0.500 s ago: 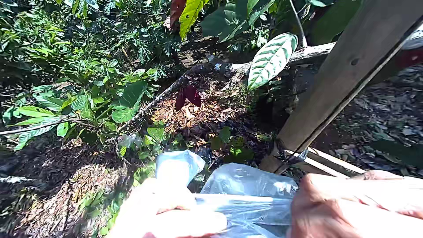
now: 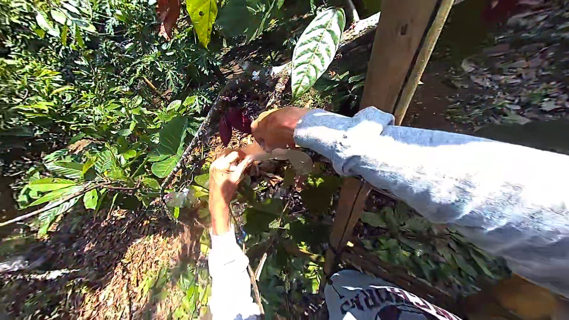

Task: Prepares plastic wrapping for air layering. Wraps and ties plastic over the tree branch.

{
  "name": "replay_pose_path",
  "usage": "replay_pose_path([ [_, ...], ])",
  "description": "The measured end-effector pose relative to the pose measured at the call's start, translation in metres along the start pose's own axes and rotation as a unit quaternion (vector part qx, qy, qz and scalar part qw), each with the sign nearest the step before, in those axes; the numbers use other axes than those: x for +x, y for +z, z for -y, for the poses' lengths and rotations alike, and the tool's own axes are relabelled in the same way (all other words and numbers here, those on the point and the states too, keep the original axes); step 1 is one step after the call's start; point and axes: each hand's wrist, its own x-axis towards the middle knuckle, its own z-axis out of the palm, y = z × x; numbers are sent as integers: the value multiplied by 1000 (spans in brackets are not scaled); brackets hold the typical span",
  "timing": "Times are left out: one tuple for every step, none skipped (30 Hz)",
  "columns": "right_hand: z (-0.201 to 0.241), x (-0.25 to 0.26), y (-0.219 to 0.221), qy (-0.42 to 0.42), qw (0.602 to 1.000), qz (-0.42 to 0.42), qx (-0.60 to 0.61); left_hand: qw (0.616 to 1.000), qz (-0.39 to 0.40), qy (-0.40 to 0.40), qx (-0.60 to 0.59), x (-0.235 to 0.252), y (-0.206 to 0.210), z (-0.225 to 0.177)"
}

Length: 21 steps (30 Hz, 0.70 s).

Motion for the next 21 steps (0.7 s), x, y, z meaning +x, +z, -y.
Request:
replay_pose_path([
  [-5, 13, 1, 11, 1000, -2, 3, 1000, 4, -25, 1, 2, 9, 7],
  [-8, 25, 3, 24, 1000, -7, 12, 998, 18, -52, -1, 3, 18, 14],
  [-5, 30, 1, 48, 999, -1, 24, 997, 29, -72, 0, 4, 27, 21],
  [0, 33, -1, 77, 997, 5, 29, 995, 34, -93, -1, 4, 34, 25],
  [-1, 41, 2, 98, 995, 5, 29, 993, 32, -111, 9, 4, 40, 26],
  [-3, 50, 6, 109, 993, -6, 33, 992, 20, -120, 13, 2, 45, 28],
  [-3, 53, 7, 113, 993, -14, 42, 993, 2, -122, 13, 0, 50, 30],
  [-2, 54, 7, 108, 992, -22, 61, 992, -13, -123, 13, -1, 56, 31],
  [1, 52, 10, 98, 989, -41, 106, 991, -26, -127, 24, 0, 61, 33],
  [4, 51, 15, 91, 983, -57, 148, 991, -33, -128, 31, 1, 64, 34],
  [2, 54, 23, 85, 977, -82, 176, 990, -29, -132, 38, 3, 66, 34],
  [-2, 60, 33, 79, 968, -115, 210, 989, -21, -139, 43, 5, 66, 33],
  [-5, 66, 44, 73, 954, -154, 246, 988, -12, -147, 44, 4, 66, 30],
  [-5, 66, 45, 83, 952, -156, 248, 987, -2, -153, 49, 5, 65, 28],
  [-4, 63, 38, 97, 960, -133, 227, 986, 5, -156, 67, 10, 66, 27],
  [-7, 62, 29, 105, 969, -98, 200, 985, 14, -154, 82, 15, 67, 29],
  [-11, 65, 28, 109, 972, -88, 190, 982, 23, -153, 107, 22, 71, 33],
  [-18, 72, 28, 109, 973, -83, 183, 980, 29, -154, 122, 27, 73, 37],
  [-24, 80, 30, 105, 977, -76, 170, 978, 34, -158, 129, 30, 73, 37],
  [-30, 87, 31, 104, 980, -70, 157, 974, 48, -170, 144, 33, 71, 36],
  [-35, 95, 32, 105, 983, -62, 140, 968, 67, -186, 156, 35, 67, 32],
])
